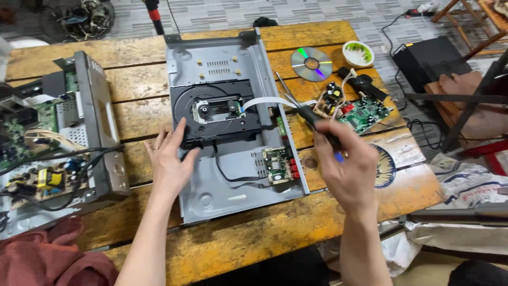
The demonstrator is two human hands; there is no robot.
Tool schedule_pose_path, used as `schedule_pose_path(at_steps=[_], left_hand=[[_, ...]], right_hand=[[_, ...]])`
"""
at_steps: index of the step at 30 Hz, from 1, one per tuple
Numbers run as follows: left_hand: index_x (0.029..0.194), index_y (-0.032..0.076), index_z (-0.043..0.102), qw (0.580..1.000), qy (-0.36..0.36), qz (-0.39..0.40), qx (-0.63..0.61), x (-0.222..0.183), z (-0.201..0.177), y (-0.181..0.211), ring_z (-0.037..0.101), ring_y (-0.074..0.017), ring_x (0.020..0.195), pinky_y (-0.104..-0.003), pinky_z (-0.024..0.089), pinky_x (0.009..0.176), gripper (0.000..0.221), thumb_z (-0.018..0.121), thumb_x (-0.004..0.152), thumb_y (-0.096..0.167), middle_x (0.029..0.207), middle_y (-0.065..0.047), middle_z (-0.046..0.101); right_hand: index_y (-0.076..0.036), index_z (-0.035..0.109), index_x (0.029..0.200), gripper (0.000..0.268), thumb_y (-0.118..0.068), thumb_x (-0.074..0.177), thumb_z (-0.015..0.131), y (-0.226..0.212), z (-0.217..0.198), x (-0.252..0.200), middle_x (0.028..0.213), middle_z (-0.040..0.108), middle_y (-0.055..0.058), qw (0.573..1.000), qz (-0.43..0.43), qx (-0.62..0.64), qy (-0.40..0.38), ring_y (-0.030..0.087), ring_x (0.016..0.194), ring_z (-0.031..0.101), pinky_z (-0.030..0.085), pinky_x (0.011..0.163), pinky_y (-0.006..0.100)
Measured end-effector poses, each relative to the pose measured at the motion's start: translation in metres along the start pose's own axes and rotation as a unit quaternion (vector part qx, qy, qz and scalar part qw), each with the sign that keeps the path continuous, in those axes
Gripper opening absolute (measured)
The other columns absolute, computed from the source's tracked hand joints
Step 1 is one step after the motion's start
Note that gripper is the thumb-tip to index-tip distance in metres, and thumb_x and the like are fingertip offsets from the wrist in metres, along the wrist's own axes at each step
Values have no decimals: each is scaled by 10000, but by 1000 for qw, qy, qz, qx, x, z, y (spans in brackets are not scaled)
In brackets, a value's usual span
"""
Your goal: Disassembling and repairing a DVD player using a screwdriver and manual manipulation of internal components
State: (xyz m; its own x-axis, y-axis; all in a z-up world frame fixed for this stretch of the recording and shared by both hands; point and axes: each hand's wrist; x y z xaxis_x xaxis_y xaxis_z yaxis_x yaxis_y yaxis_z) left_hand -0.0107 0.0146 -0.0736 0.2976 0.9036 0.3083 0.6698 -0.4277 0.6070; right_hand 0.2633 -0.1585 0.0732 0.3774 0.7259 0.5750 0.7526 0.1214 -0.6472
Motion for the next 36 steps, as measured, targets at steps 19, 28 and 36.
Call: schedule_pose_path(at_steps=[19, 28, 36], left_hand=[[1482, 295, 473, 988, -130, -35, -73, 9, -29, 11, 180, -394, 1526, -655, 24, 1184, 680, 577, 854, 58, 1482, -293, 428], [1509, 328, 418, 984, -153, -69, -59, 10, -33, 9, 246, -271, 1522, -593, 20, 1217, 808, 621, 775, 57, 1497, -156, 469], [1608, 324, 174, 971, -211, -104, 40, 6, -59, 32, 280, -303, 1487, -533, 17, 1258, 960, 649, 797, 132, 1461, -194, 460]], right_hand=[[-184, 792, 1091, 276, -132, 833, 709, 85, -13, -109, 1283, 697, 55, 965, 162, -162, -125, 221, 1151, 631, 492, 1026, 395], [-109, 776, 1017, 173, -101, 858, 707, 84, -67, -100, 1020, 765, 49, 968, 187, -165, -31, 150, 902, 706, 591, 755, 267], [-202, 778, 1112, 246, -322, 954, 632, 131, -112, -57, 1185, 676, 125, 844, 408, -335, -91, 344, 860, 673, 494, 788, 503]])
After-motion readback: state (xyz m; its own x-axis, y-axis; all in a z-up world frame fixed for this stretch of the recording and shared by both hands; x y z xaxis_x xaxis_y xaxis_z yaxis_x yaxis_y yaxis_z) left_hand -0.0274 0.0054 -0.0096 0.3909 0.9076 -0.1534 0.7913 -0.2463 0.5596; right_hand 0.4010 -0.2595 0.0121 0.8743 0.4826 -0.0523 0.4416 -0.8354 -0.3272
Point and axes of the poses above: each hand's wrist, its own x-axis towards the middle knuckle, its own z-axis out of the palm, y = z × x
